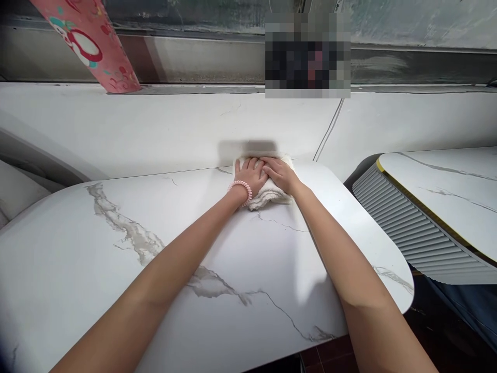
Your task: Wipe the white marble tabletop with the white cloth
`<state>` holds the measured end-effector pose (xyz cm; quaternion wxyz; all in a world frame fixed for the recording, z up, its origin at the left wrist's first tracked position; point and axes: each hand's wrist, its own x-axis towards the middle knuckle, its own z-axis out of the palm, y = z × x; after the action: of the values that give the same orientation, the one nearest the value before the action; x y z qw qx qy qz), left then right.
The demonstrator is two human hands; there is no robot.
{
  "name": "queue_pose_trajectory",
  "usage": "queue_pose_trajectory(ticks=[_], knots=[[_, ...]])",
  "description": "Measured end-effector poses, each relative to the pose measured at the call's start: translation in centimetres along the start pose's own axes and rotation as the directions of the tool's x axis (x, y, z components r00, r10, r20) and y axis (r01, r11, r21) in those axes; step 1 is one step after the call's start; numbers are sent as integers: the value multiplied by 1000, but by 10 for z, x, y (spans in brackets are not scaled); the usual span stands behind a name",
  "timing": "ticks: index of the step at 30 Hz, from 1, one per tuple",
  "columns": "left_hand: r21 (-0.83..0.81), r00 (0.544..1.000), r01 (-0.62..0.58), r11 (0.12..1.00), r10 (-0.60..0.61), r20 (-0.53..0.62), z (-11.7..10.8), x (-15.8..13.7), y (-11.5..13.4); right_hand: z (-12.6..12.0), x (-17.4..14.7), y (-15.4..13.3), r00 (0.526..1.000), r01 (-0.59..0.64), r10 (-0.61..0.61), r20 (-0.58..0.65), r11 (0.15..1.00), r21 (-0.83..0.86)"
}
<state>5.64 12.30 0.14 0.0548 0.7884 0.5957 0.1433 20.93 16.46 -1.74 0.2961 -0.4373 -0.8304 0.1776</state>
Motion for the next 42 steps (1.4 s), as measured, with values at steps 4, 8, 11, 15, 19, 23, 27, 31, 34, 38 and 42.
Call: queue_pose_trajectory(ticks=[4,8,11,15,19,23,27,31,34,38,42], knots=[[-4,999,-29,1000,29,30,1,-11,15,-7,-25,-4,1000,10,-11,-18,999,-36],[-5,994,-69,998,69,81,1,-35,42,-18,-65,-13,998,8,-12,-55,998,-62],[-2,993,-77,997,77,94,1,-64,62,-27,-98,-28,999,16,-19,-46,997,-77],[3,991,-96,995,95,97,0,-110,82,-35,-142,-56,999,35,-37,-21,996,-84],[-12,983,-146,989,146,115,-5,-151,99,-41,-185,-79,999,24,-20,32,994,-110],[-22,975,-165,986,167,148,-6,-176,118,-50,-220,-91,999,1,5,47,992,-128],[-10,968,-211,977,211,135,-2,-185,138,-62,-245,-91,997,-58,64,38,989,-135],[-15,964,-255,967,256,77,6,-187,157,-75,-261,-84,994,-101,104,17,986,-136],[-25,963,-246,969,248,103,10,-183,169,-82,-265,-77,989,-145,149,18,980,-133],[-58,965,-235,970,240,105,14,-171,177,-89,-261,-66,982,-183,186,13,977,-110],[-102,962,-254,962,262,77,15,-152,177,-94,-249,-54,979,-206,205,-22,970,-127]])
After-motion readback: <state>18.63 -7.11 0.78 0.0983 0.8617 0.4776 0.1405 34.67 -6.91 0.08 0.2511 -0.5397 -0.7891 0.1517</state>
